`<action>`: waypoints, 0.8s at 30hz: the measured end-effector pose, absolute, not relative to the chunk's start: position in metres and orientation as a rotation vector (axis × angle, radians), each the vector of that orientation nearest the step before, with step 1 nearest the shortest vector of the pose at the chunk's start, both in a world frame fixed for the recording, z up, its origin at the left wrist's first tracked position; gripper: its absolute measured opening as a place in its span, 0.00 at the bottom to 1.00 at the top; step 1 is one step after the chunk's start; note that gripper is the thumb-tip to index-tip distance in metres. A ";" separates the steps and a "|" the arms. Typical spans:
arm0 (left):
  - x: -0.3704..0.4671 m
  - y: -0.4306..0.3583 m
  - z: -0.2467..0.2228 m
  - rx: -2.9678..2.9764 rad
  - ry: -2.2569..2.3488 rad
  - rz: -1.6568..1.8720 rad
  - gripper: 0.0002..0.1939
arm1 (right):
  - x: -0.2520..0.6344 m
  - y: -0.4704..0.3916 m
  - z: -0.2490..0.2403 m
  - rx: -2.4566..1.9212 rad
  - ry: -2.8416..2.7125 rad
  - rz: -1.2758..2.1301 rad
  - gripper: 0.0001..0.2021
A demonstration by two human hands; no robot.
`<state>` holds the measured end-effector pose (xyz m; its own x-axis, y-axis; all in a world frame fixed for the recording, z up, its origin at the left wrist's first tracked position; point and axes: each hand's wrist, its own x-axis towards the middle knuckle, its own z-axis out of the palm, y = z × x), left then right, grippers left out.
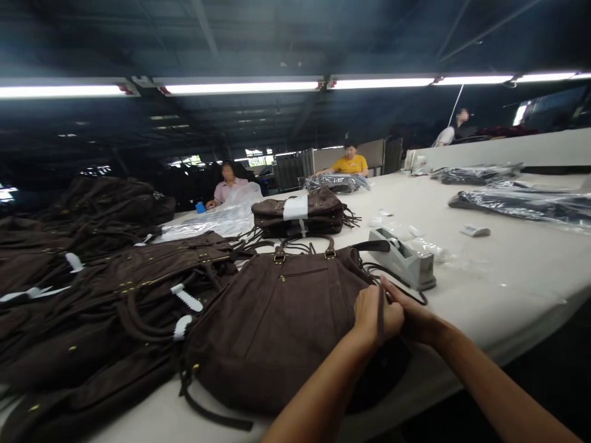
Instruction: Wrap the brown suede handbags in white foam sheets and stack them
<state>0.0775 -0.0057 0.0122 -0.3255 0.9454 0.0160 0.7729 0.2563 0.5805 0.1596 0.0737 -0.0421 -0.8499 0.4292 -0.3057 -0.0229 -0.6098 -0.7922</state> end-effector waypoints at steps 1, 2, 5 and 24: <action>0.074 -0.015 0.010 1.594 2.144 0.798 0.10 | 0.159 0.073 -0.041 -0.693 -1.273 2.499 0.22; 0.071 -0.024 0.008 1.619 2.085 0.869 0.11 | 0.158 0.074 -0.041 -0.679 -1.342 2.460 0.20; 0.052 -0.054 0.008 1.718 1.917 1.008 0.15 | 0.153 0.083 -0.042 -0.629 -1.603 2.269 0.16; -0.140 -0.171 -0.004 0.840 2.712 0.993 0.19 | 0.122 0.176 -0.007 -1.011 -2.139 1.151 0.15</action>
